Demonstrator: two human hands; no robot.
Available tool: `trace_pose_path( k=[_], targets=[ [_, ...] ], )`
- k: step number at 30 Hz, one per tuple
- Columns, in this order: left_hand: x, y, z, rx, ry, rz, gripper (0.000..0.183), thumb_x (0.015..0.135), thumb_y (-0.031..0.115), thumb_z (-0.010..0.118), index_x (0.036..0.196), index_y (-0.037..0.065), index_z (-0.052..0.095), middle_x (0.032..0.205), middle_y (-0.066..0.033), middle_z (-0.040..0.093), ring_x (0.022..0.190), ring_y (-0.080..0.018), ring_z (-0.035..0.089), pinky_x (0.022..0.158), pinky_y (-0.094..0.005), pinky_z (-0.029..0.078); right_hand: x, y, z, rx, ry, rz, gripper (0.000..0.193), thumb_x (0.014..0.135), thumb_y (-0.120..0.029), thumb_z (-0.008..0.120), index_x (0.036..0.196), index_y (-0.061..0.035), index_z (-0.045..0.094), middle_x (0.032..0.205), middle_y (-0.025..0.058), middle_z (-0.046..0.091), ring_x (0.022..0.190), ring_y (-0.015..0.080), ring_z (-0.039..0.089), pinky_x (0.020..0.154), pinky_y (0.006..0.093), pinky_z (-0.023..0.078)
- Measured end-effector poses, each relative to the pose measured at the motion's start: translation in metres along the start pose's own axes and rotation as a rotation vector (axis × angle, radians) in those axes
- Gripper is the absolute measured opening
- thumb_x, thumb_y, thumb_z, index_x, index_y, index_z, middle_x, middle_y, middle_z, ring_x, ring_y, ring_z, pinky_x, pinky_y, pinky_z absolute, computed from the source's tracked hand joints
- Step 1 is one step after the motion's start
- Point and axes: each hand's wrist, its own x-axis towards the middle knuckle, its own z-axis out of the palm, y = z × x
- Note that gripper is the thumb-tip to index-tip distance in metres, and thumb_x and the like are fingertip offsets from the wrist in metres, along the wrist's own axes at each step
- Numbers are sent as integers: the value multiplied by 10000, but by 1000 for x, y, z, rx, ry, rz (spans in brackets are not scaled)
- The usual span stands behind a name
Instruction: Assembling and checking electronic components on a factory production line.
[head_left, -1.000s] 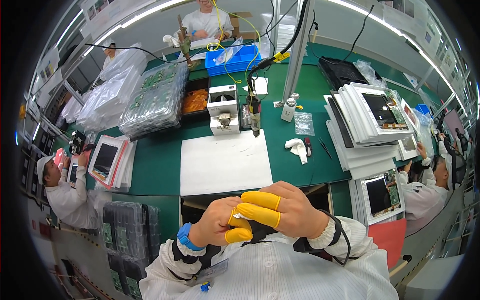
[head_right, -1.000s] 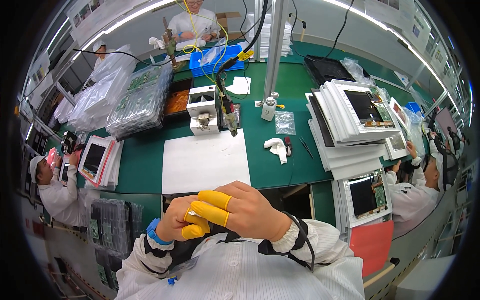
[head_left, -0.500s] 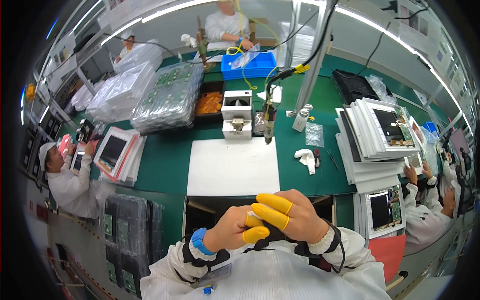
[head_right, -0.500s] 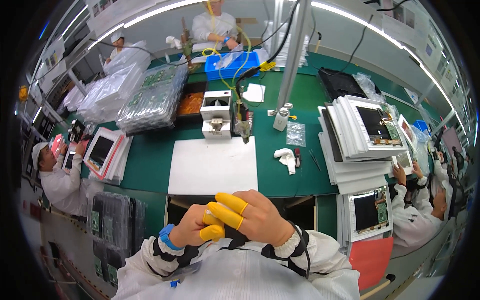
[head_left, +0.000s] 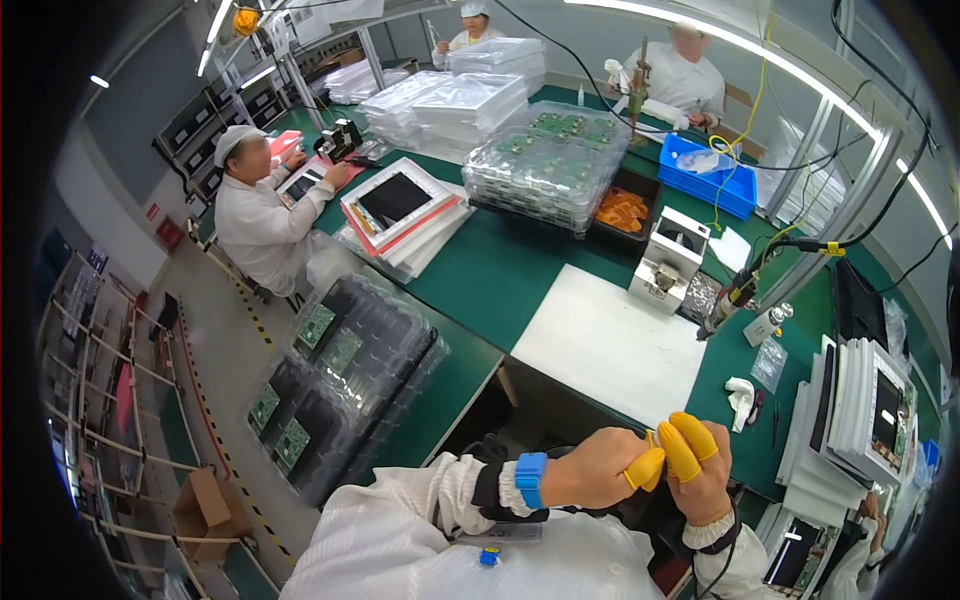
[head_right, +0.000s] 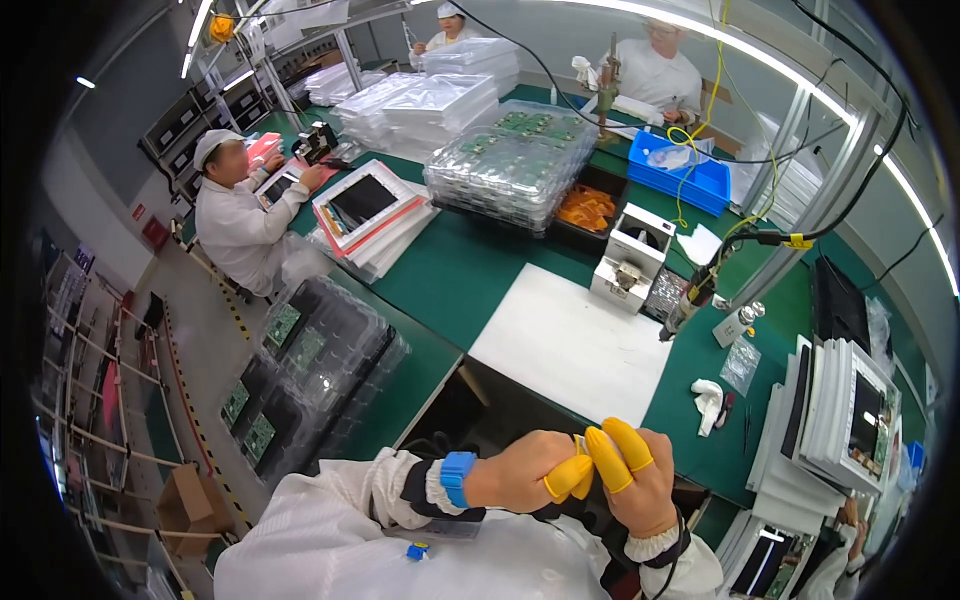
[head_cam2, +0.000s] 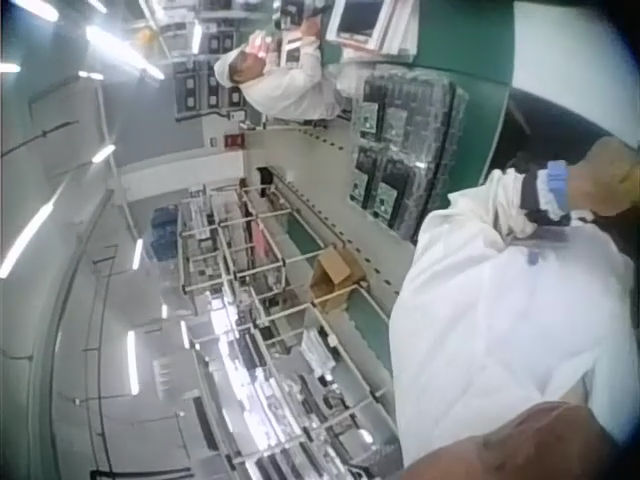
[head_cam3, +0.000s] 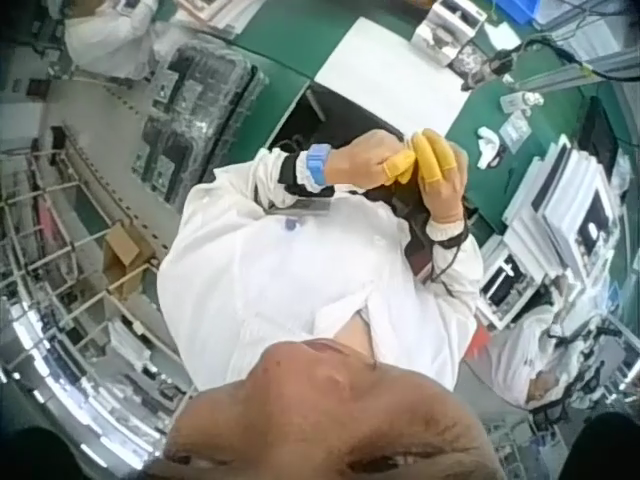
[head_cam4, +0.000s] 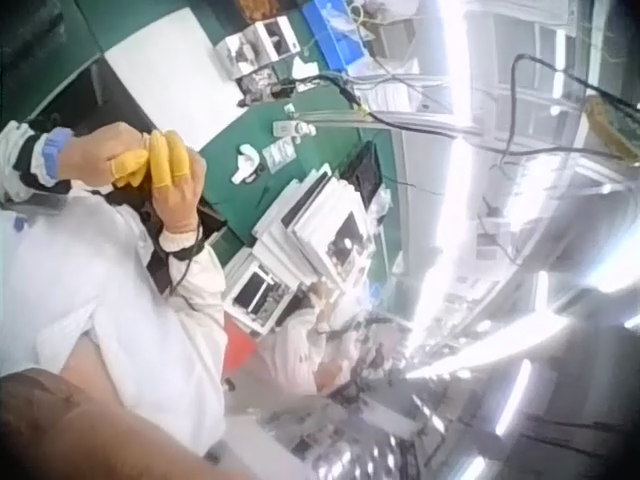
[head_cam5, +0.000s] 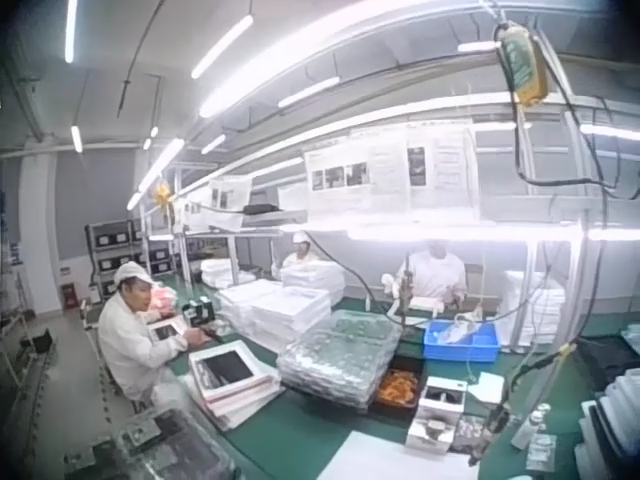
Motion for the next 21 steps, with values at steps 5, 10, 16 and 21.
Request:
trace_pose_path(
  k=[5,10,16,21],
  targets=[
    [-2,10,-11,345,62,51,130,786,136,526,684,64,562,621,-153,577,593,-365,555,543,-434,434,12,9,8,36,19,-142,408,667,-80,644,1073,-47,661,1061,98,633,780,243,580,651,339,451],
    [1,12,-15,-519,-71,-431,494,1013,325,343,769,-24,593,640,-92,610,566,-184,598,582,-282,488,11,15,4,-1,-54,-128,375,683,-54,681,1055,-43,639,995,73,634,766,230,581,670,337,465],
    [3,2,-17,-739,-54,-542,503,1006,302,293,773,-21,601,670,-98,619,506,-179,573,551,-262,466,16,18,6,-57,-175,-144,245,724,-109,611,959,-54,655,879,52,590,687,196,522,616,324,436],
    [-3,-5,-17,-736,-31,-535,502,1003,308,295,786,-20,607,698,-100,634,504,-183,576,553,-258,459,9,20,10,-110,-256,-149,263,735,-129,599,990,-92,651,775,59,507,661,208,476,593,336,402]
  ],
)
